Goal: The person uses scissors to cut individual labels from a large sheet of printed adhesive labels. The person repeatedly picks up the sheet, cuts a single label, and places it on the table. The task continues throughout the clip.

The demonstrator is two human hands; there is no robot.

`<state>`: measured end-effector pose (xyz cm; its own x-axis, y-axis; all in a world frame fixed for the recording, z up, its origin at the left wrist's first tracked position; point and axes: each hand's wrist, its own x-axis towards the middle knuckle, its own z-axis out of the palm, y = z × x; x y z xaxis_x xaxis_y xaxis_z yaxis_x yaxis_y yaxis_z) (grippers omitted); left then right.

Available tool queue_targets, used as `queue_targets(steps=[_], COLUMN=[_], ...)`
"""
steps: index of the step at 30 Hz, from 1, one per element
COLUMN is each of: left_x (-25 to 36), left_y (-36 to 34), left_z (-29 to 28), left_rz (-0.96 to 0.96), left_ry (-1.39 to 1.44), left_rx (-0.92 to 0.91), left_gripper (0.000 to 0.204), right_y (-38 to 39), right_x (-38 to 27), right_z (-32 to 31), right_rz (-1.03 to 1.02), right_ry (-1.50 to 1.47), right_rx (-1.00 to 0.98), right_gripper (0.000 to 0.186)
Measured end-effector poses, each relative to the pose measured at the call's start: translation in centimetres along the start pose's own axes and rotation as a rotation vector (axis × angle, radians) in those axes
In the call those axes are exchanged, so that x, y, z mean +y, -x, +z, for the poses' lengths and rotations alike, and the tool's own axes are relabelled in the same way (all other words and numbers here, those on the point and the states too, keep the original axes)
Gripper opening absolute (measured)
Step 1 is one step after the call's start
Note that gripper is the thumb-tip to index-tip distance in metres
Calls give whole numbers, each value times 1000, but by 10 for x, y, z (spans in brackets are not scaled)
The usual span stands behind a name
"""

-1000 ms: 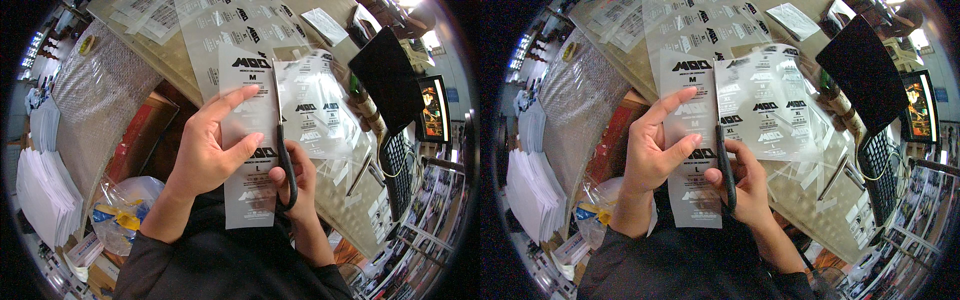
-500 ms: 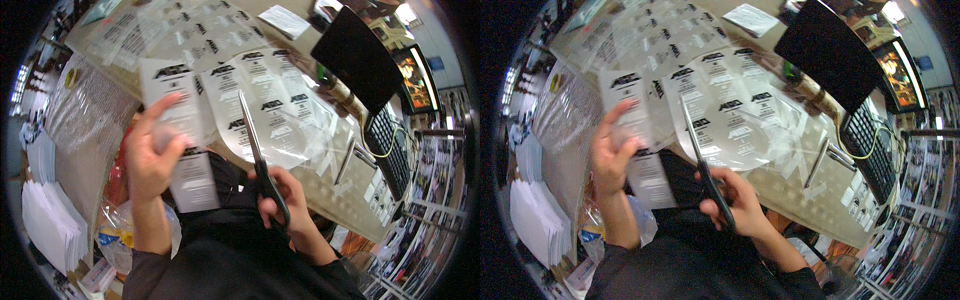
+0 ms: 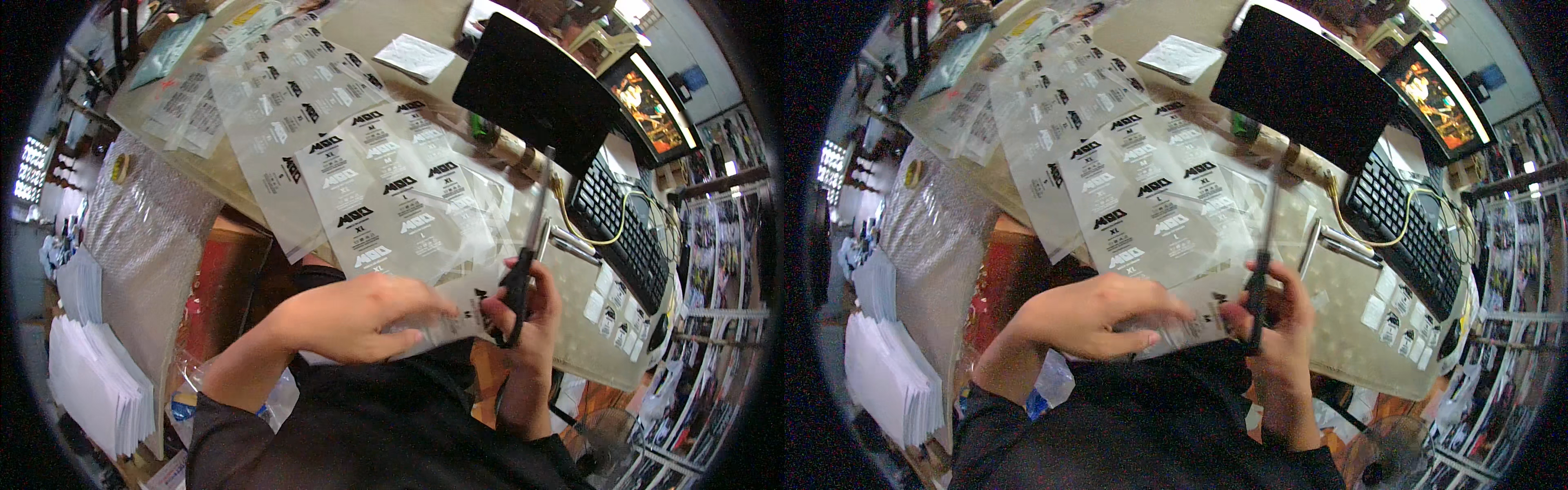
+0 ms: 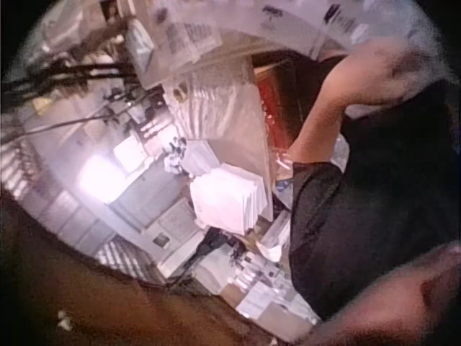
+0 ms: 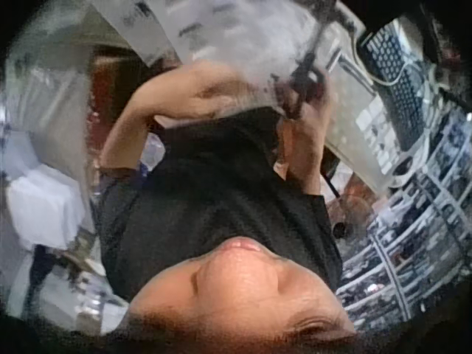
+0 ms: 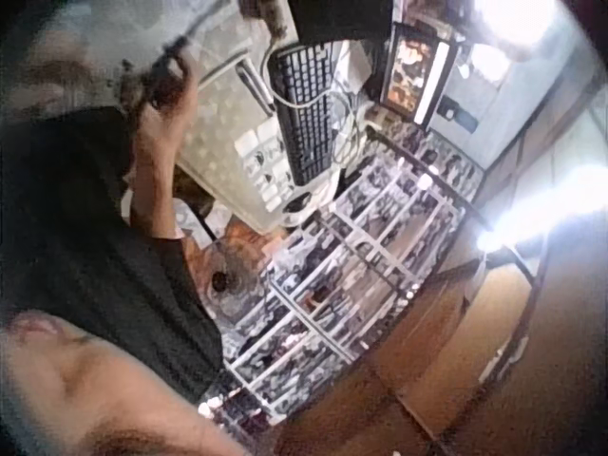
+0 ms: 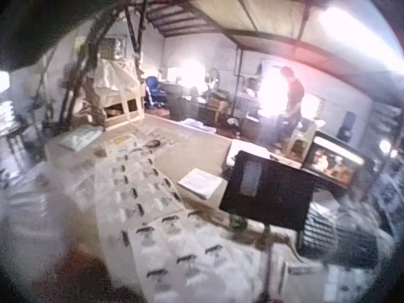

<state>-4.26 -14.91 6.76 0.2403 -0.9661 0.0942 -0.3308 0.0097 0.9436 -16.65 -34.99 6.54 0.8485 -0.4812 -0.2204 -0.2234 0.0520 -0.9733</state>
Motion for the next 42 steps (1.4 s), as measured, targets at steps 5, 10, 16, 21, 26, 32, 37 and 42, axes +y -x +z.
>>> queue_targets(steps=[5,10,16,21,26,32,37,42], left_x=[-47,-66,-41,-11,-40,-5,9,-16], left_y=[12,10,-5,2,61,34,-28,-70], left_z=[-30,-26,-33,-86,-170,-93,71,71], left_rz=[-446,-534,-190,-136,-287,-75,265,417], left_ry=[-987,-1130,-435,83,-277,1,409,408], left_rx=[977,897,1057,1184,1227,923,366,635], left_gripper=[58,48,26,34,53,52,88,80], right_y=[-13,-15,-14,-15,-21,-40,-45,-42], right_x=[16,20,18,11,2,-30,-59,-57], right_z=[-48,-74,-93,-90,-70,-26,19,13], right_rz=[-142,-212,-231,-224,-230,-307,-347,-271], right_ry=[-92,-135,-159,-208,-275,-427,-591,-473], right_rx=[208,351,431,445,331,258,170,72], right_gripper=[55,49,47,48,49,54,48,49])
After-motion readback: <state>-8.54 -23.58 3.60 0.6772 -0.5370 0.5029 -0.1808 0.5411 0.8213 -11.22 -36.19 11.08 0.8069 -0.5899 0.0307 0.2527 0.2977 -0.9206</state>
